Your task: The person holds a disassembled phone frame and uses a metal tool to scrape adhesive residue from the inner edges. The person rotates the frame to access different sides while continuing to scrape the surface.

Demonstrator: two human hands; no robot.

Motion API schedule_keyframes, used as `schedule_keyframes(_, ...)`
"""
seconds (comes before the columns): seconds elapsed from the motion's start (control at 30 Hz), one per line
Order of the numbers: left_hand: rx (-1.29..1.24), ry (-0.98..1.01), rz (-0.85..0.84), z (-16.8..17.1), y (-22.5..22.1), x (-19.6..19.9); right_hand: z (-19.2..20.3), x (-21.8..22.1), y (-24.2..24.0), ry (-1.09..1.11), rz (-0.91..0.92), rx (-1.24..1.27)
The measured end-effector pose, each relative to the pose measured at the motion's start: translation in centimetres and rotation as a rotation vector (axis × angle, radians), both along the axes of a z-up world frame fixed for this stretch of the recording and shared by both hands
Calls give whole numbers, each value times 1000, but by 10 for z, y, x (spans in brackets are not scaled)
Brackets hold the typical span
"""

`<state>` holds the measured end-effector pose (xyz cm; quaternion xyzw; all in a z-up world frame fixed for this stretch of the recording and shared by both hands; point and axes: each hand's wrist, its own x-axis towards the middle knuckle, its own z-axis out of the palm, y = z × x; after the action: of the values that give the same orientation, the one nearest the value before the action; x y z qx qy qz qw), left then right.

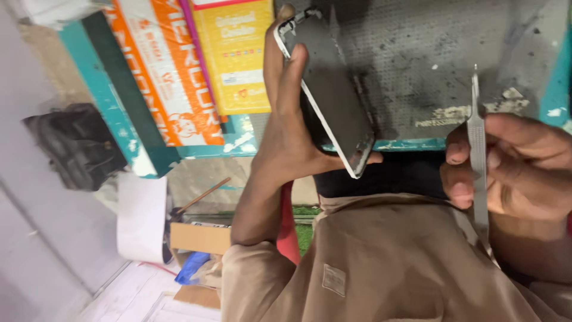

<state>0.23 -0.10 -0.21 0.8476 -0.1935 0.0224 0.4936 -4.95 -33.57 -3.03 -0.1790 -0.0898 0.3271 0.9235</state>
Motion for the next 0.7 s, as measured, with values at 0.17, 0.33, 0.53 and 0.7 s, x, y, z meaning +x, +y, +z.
schedule_keyframes(0.17, 34, 15, 66, 6, -6, 2, 1, 6, 13, -193, -130, -290)
schedule_keyframes(0.33, 93, 41, 47, 6, -12, 4, 18, 7, 22, -413, -312, -614)
schedule_keyframes(0.53, 0, 78, 14, 16, -20, 11, 40, 10, 40, -806, -541, -1173)
schedule_keyframes(0.7, 101, 67, -79, 23, -28, 28, 61, -2, 54, -811, -648, -1450)
